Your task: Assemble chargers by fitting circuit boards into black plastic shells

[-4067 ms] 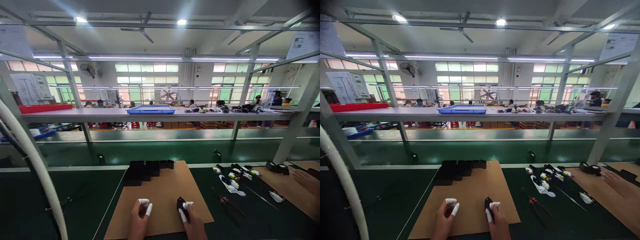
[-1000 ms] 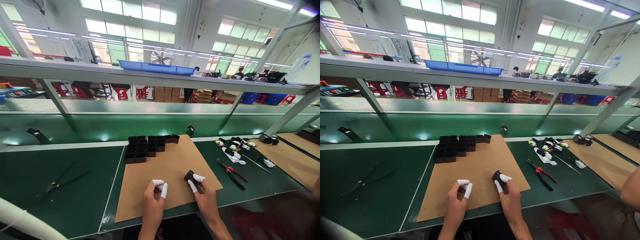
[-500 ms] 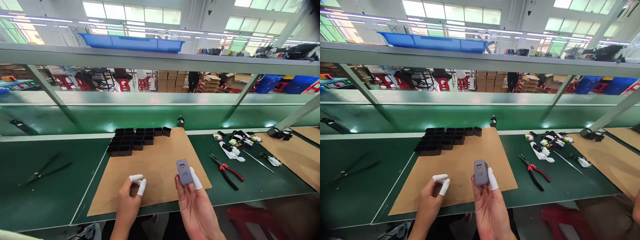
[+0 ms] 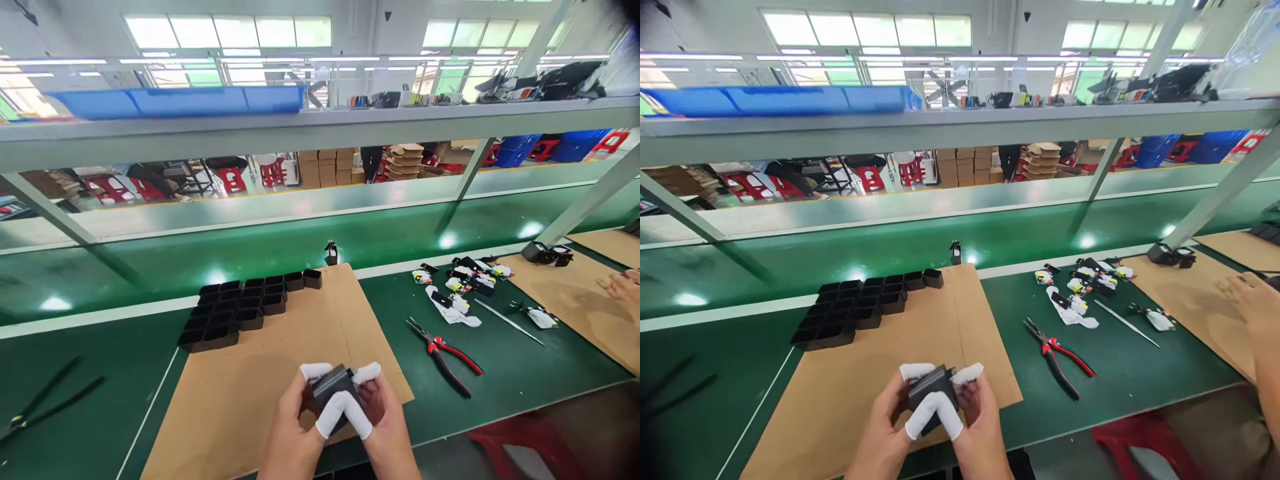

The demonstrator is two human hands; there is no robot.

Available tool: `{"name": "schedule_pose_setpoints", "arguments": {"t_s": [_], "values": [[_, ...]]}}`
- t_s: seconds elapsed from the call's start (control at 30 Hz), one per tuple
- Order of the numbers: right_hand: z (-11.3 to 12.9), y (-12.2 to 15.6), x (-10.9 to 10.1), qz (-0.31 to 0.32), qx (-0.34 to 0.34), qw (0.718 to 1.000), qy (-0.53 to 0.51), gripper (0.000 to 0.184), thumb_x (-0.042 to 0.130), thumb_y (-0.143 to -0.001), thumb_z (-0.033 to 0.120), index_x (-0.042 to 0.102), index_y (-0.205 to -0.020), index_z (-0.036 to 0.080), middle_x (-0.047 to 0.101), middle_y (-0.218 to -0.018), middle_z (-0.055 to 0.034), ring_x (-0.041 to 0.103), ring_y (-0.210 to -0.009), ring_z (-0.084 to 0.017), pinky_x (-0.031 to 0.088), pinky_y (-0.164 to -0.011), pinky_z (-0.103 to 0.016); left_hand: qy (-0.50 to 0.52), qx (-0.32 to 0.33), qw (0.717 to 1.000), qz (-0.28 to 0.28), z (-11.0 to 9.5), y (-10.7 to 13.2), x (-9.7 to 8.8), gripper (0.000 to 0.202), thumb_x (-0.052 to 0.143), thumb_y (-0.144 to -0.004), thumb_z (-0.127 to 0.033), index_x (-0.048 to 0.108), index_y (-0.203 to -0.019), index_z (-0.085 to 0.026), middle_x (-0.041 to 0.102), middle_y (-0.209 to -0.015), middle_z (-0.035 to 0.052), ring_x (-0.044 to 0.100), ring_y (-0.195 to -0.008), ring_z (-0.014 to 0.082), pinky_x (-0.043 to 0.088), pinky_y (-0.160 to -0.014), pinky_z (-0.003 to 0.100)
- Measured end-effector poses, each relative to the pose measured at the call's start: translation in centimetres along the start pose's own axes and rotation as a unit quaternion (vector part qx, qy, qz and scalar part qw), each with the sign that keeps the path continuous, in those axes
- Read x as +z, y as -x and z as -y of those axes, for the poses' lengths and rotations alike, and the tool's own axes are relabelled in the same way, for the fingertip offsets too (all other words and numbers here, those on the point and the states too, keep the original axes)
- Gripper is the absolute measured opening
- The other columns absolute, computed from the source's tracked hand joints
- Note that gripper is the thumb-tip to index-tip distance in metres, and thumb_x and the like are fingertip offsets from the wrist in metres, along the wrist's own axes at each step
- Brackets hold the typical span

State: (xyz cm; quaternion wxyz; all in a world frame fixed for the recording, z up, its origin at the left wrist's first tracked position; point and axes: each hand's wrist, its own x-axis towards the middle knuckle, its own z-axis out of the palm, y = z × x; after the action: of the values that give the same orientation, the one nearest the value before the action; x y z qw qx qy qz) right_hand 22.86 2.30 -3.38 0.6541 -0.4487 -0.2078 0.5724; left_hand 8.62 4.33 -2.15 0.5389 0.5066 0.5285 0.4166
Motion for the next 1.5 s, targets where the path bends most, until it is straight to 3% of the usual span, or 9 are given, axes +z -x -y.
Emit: {"name": "schedule_pose_setpoints", "arguments": {"t_s": [0.27,0.5,0.67,0.8,0.9,1.03,1.17,1.3,1.5], "values": [[1.0,-0.5,-1.8,0.062,0.018,0.994,0.087,0.049,0.101,-0.067,0.061,0.081,-0.085,0.020,0.078,-0.083,-0.0052,0.075,-0.086,-0.027,0.060,-0.091,-0.040,0.089,-0.039,0.988,0.116,1.5,0.3,-1.6,0.060,0.099,-0.065,-0.064,0.079,-0.105,-0.023,0.083,-0.104,0.0110,0.079,-0.099,0.0307,0.063,-0.090,0.039],[0.9,-1.0,-2.5,0.142,0.018,0.971,0.193,0.049,0.088,-0.082,0.065,0.080,-0.081,0.016,0.070,-0.077,-0.0003,0.063,-0.076,-0.017,0.049,-0.075,-0.027,0.113,-0.075,0.975,0.175,2.8,0.7,-3.0,0.062,0.097,-0.066,-0.070,0.081,-0.096,-0.018,0.081,-0.092,0.0095,0.075,-0.091,0.0265,0.059,-0.092,0.038],[1.2,-1.8,-2.4,0.213,0.052,0.958,0.185,0.054,0.087,-0.083,0.068,0.077,-0.078,0.015,0.068,-0.073,0.0002,0.057,-0.069,-0.014,0.042,-0.071,-0.025,0.198,-0.196,0.940,0.195,3.2,1.2,-3.5,0.065,0.102,-0.060,-0.065,0.081,-0.100,-0.018,0.078,-0.095,0.0066,0.071,-0.078,0.0193,0.056,-0.072,0.030],[-0.5,-2.2,-2.5,0.187,0.069,0.969,0.144,0.064,0.084,-0.079,0.077,0.066,-0.069,0.016,0.061,-0.066,0.0015,0.048,-0.061,-0.011,0.037,-0.062,-0.023,0.266,-0.251,0.905,0.219,3.5,1.3,-3.3,0.058,0.102,-0.066,-0.057,0.081,-0.103,-0.018,0.078,-0.095,0.0073,0.072,-0.078,0.0192,0.056,-0.070,0.028],[-2.3,-2.9,-2.8,0.144,0.061,0.979,0.129,0.071,0.076,-0.081,0.085,0.056,-0.064,0.019,0.047,-0.057,0.0050,0.034,-0.052,-0.008,0.026,-0.053,-0.023,0.263,-0.224,0.900,0.266,4.0,0.9,-2.9,0.058,0.102,-0.068,-0.052,0.081,-0.108,-0.016,0.081,-0.106,0.0120,0.078,-0.098,0.0269,0.058,-0.084,0.031],[-3.3,-3.9,-3.2,0.088,0.019,0.992,0.090,0.073,0.073,-0.079,0.091,0.053,-0.067,0.021,0.047,-0.059,0.0053,0.038,-0.055,-0.010,0.035,-0.056,-0.023,0.223,-0.149,0.922,0.279,3.5,-0.5,-2.4,0.072,0.106,-0.062,-0.048,0.078,-0.122,-0.020,0.081,-0.121,0.0134,0.075,-0.118,0.0340,0.059,-0.098,0.038],[-3.3,-4.3,-3.0,0.079,-0.019,0.993,0.090,0.071,0.071,-0.081,0.091,0.063,-0.075,0.021,0.057,-0.062,0.0020,0.048,-0.058,-0.014,0.041,-0.059,-0.027,0.066,0.002,0.972,0.227,-0.5,-5.4,-2.1,0.065,0.102,-0.065,-0.054,0.074,-0.114,-0.022,0.081,-0.114,0.0116,0.077,-0.108,0.0314,0.061,-0.099,0.042],[-2.4,-4.3,-2.3,0.124,-0.050,0.983,0.125,0.074,0.066,-0.084,0.093,0.067,-0.075,0.019,0.057,-0.057,0.0014,0.049,-0.052,-0.013,0.040,-0.057,-0.028,-0.099,0.124,0.981,0.112,-6.1,-15.0,-1.2,0.051,0.097,-0.065,-0.055,0.064,-0.083,-0.021,0.074,-0.095,0.0031,0.073,-0.093,0.0232,0.056,-0.074,0.028],[3.0,-3.7,-3.1,0.230,-0.096,0.950,0.188,0.043,0.065,-0.107,0.060,0.074,-0.110,0.018,0.076,-0.095,-0.0041,0.071,-0.077,-0.018,0.061,-0.071,-0.033,-0.335,0.103,0.937,-0.010,-11.9,-28.5,1.1,0.021,0.080,-0.096,-0.036,0.071,-0.099,-0.016,0.074,-0.103,0.0037,0.071,-0.094,0.0206,0.061,-0.085,0.039]]}}
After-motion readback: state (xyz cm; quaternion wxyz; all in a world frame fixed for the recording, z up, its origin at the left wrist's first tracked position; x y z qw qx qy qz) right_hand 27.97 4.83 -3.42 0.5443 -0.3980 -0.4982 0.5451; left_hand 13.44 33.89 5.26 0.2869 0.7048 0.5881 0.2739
